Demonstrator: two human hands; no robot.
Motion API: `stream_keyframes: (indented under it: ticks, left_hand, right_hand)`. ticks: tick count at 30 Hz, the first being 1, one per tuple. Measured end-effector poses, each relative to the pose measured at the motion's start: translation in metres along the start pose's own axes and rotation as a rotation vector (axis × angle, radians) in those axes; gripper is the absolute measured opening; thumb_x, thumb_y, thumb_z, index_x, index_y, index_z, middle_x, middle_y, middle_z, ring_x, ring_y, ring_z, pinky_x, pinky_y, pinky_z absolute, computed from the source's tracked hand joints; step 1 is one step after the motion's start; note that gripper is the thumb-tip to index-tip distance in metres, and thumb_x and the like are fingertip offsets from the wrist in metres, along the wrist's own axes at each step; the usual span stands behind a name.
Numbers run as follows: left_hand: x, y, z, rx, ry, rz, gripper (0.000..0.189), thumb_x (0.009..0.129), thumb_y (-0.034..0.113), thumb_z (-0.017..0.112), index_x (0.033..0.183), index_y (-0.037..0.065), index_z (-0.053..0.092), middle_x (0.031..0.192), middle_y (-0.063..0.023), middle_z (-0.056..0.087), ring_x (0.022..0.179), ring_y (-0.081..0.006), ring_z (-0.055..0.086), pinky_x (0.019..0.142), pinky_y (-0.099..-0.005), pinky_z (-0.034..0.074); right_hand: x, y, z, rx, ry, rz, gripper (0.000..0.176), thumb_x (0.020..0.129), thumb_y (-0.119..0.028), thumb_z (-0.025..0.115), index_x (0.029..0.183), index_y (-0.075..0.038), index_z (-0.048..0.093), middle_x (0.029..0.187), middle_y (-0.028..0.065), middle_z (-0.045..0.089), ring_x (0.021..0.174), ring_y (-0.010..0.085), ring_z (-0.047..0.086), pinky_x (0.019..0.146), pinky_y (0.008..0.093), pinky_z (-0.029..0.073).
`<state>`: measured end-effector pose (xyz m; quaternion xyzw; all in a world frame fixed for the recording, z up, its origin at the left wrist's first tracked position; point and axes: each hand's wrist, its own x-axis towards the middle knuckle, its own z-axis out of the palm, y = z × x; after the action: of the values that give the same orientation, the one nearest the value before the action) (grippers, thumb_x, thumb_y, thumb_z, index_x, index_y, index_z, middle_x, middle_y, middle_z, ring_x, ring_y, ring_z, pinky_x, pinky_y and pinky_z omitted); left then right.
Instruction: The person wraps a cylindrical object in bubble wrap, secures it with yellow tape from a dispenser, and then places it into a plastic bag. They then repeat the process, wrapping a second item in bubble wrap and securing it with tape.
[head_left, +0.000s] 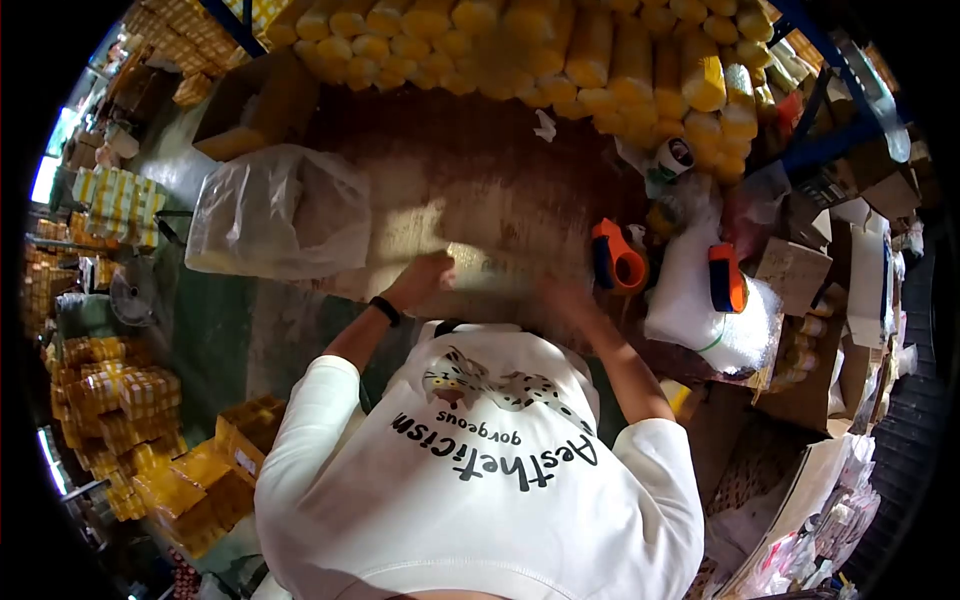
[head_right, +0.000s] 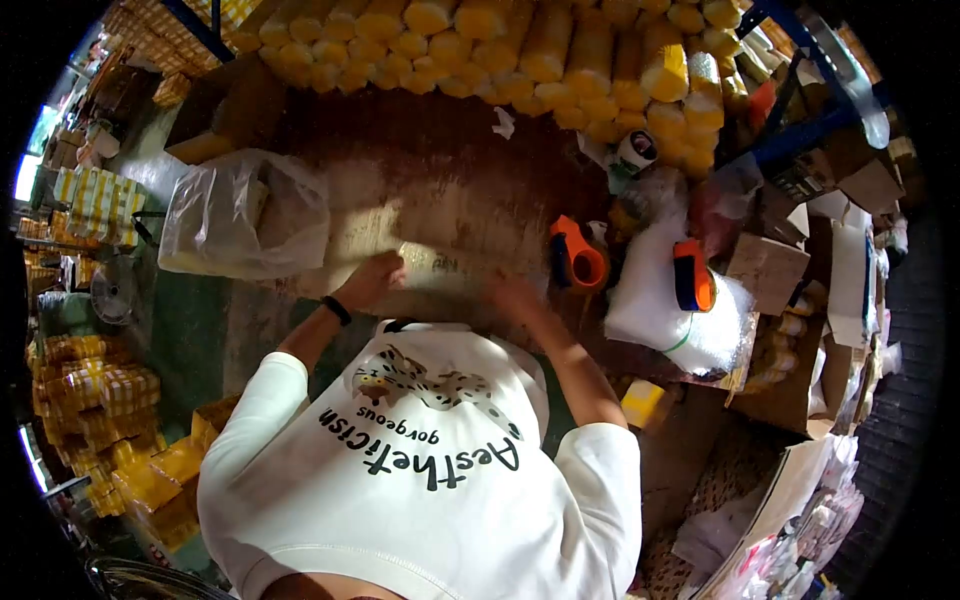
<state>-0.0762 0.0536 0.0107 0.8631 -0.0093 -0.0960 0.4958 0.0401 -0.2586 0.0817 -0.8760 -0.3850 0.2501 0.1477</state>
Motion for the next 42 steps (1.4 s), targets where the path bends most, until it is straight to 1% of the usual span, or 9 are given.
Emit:
stream_keyframes:
  ticks: [2,8,11,15,27,31,35,38,42]
  left_hand:
    - [0.01,-0.004,-0.004,-0.123,0.11,-0.041,0.013,0.082,0.005,0.054,0.095,0.002,0.054,0.098,-0.0149,0.054,0.087,-0.0319,0.061,0.072,-0.0416,0.048]
    - [0.041,0.053,-0.029,0.731,0.241,-0.206,0.011,0.087,0.009,0.055,0.093,0.0,0.056,0.102,-0.0138,0.055,0.087,-0.0303,0.062,0.073,-0.0401,0.051]
    - [0.051,0.064,-0.026,0.357,0.48,-0.099,0.02,0.091,0.015,0.052,0.106,0.002,0.056,0.104,-0.0143,0.057,0.088,-0.0294,0.061,0.076,-0.0407,0.052]
    - [0.052,0.109,0.025,0.942,0.342,0.646,0.032,0.091,0.029,0.054,0.11,0.004,0.058,0.115,-0.0133,0.057,0.112,-0.0299,0.051,0.104,-0.0459,0.035]
    - [0.115,0.055,0.078,0.566,0.18,0.344,0.04,0.074,0.046,0.07,0.092,0.011,0.068,0.135,-0.0094,0.045,0.13,-0.0323,0.035,0.11,-0.0624,0.007]
    - [0.114,0.052,0.074,0.446,0.405,0.101,0.093,0.073,0.04,0.077,0.146,0.016,0.024,0.152,-0.0229,-0.01,0.136,-0.0486,0.011,0.107,-0.0602,0.019]
    - [0.101,0.058,0.064,0.373,0.38,-0.36,0.102,0.073,0.037,0.078,0.148,0.012,0.013,0.152,-0.0241,0.01,0.131,-0.0476,0.028,0.103,-0.0533,0.032]
    - [0.091,0.058,0.049,0.798,0.227,-0.241,0.104,0.07,0.034,0.079,0.148,0.014,0.014,0.149,-0.0208,0.023,0.122,-0.0433,0.041,0.096,-0.0517,0.039]
    - [0.085,0.053,0.009,0.651,0.237,0.094,0.094,0.069,0.029,0.078,0.146,0.014,0.025,0.149,-0.007,0.029,0.125,-0.0373,0.042,0.094,-0.0454,0.044]
  right_hand:
    - [0.025,0.046,0.049,-0.372,0.427,-0.243,0.023,0.082,-0.016,0.058,0.104,-0.009,0.062,0.117,0.0152,0.058,0.102,0.0309,0.059,0.085,0.0392,0.048]
    - [0.058,0.056,0.02,0.099,0.371,-0.188,0.019,0.086,-0.019,0.058,0.098,-0.006,0.064,0.098,0.0178,0.063,0.089,0.036,0.06,0.079,0.0423,0.048]
    - [0.07,0.073,0.021,0.084,0.356,-0.214,0.02,0.085,-0.02,0.059,0.098,-0.006,0.064,0.096,0.018,0.064,0.087,0.0365,0.061,0.077,0.0426,0.049]
    - [0.06,0.065,0.028,0.132,0.449,-0.093,0.019,0.085,-0.019,0.058,0.097,-0.005,0.065,0.089,0.0187,0.064,0.082,0.0375,0.062,0.072,0.0435,0.05]
    - [0.019,0.006,0.08,0.076,0.679,0.374,0.022,0.086,-0.022,0.052,0.087,-0.003,0.061,0.076,0.0219,0.063,0.066,0.0387,0.062,0.062,0.0478,0.049]
    - [0.016,-0.005,0.1,0.299,0.481,0.29,0.023,0.085,-0.024,0.054,0.086,-0.002,0.063,0.077,0.0212,0.064,0.07,0.0351,0.064,0.065,0.0451,0.05]
    - [0.032,-0.05,0.127,0.808,0.21,0.227,0.023,0.084,-0.023,0.059,0.094,-0.001,0.061,0.076,0.0151,0.064,0.072,0.0248,0.064,0.069,0.038,0.051]
    - [0.079,-0.077,0.229,1.558,0.159,0.153,0.017,0.088,-0.015,0.059,0.099,-0.002,0.058,0.08,0.0049,0.062,0.077,0.0162,0.061,0.067,0.0313,0.05]
    - [0.069,-0.056,0.134,0.816,0.534,0.098,0.023,0.084,-0.021,0.067,0.095,-0.003,0.056,0.085,0.0102,0.059,0.077,0.0226,0.057,0.072,0.035,0.048]
